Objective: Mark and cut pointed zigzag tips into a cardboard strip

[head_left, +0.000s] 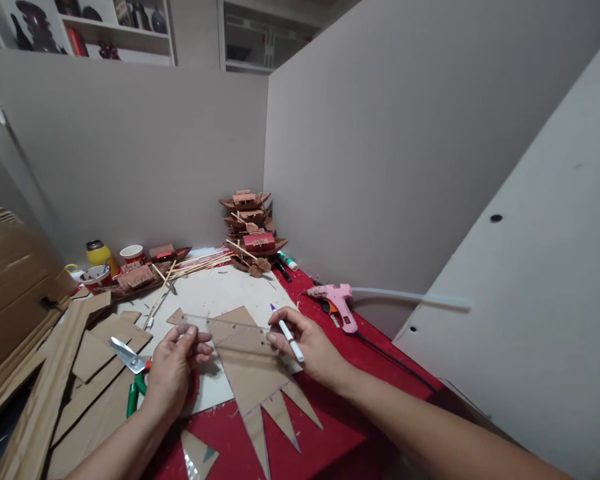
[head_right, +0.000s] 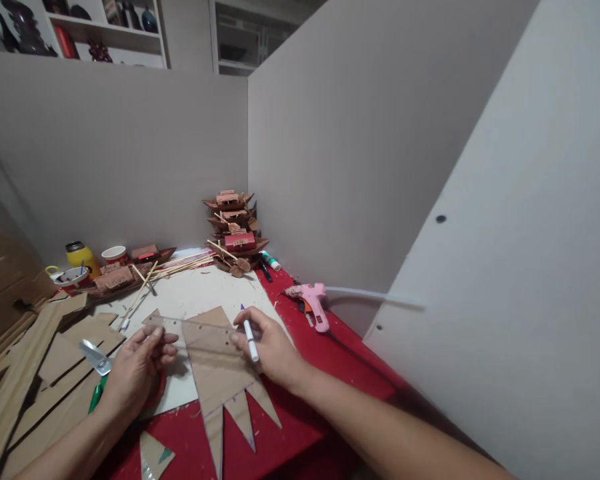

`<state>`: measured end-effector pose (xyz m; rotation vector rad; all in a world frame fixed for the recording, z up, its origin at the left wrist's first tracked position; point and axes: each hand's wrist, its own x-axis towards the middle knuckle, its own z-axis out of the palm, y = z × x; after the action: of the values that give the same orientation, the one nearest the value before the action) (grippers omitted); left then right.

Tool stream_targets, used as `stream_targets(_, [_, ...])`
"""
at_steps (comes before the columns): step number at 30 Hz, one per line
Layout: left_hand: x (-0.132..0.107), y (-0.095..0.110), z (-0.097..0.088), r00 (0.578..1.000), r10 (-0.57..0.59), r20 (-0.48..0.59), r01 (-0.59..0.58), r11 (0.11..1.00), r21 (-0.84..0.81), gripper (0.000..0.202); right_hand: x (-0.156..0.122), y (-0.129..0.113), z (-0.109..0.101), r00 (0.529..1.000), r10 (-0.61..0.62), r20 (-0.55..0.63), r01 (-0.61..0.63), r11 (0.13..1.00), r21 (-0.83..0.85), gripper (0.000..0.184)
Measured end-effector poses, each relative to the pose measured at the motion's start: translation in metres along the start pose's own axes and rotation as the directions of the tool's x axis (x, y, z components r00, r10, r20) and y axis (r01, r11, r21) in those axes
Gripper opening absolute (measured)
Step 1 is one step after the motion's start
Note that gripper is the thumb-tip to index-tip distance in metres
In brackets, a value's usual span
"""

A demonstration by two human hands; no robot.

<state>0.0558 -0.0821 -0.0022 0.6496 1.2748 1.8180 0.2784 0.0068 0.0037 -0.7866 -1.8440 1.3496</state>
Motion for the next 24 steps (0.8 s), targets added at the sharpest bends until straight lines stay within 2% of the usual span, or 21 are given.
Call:
stream_targets(4, [0.006, 0.005, -0.004, 0.992, 0.045, -0.121, -0.049, 0.998, -0.031, 0.011, -0.022, 0.012, -0.008, 0.998, -0.018, -0.06, 0.007, 0.983, -0.186, 0.032])
stream_targets(6, [0.011, 0.007, -0.007, 0.978, 0.067, -0.195, -0.075, 0.997, -0.036, 0.006, -0.035, 0.018, -0.005, 0.997, -0.062, -0.037, 0.038, 0.889, -0.457, 0.038])
stream_targets(9, [0.019, 0.007, -0.011, 0.96, 0.085, -0.267, -0.098, 0.995, -0.034, 0.009, -0.048, 0.023, 0.01, 0.982, -0.164, 0.088, 0.184, 0.775, -0.605, 0.057])
stream_targets(11, [0.023, 0.007, -0.012, 0.954, 0.089, -0.285, -0.102, 0.994, -0.031, 0.012, -0.051, 0.021, 0.024, 0.958, -0.203, 0.203, 0.287, 0.726, -0.626, 0.067])
stream_targets(14, [0.026, 0.008, -0.014, 0.952, 0.095, -0.292, -0.107, 0.994, -0.025, 0.013, -0.048, 0.015, 0.041, 0.921, -0.203, 0.333, 0.374, 0.699, -0.61, 0.078])
stream_targets(17, [0.028, 0.011, -0.015, 0.951, 0.1, -0.291, -0.11, 0.994, -0.02, 0.013, -0.042, 0.013, 0.048, 0.885, -0.226, 0.407, 0.445, 0.672, -0.592, 0.07])
stream_targets(20, [0.031, 0.013, -0.017, 0.949, 0.091, -0.302, -0.101, 0.995, -0.018, 0.014, -0.034, 0.017, 0.041, 0.856, -0.256, 0.45, 0.498, 0.642, -0.582, 0.057])
stream_targets(24, [0.037, 0.014, -0.018, 0.945, 0.071, -0.32, -0.08, 0.997, -0.015, 0.014, -0.029, 0.024, 0.02, 0.813, -0.331, 0.479, 0.574, 0.596, -0.561, 0.052])
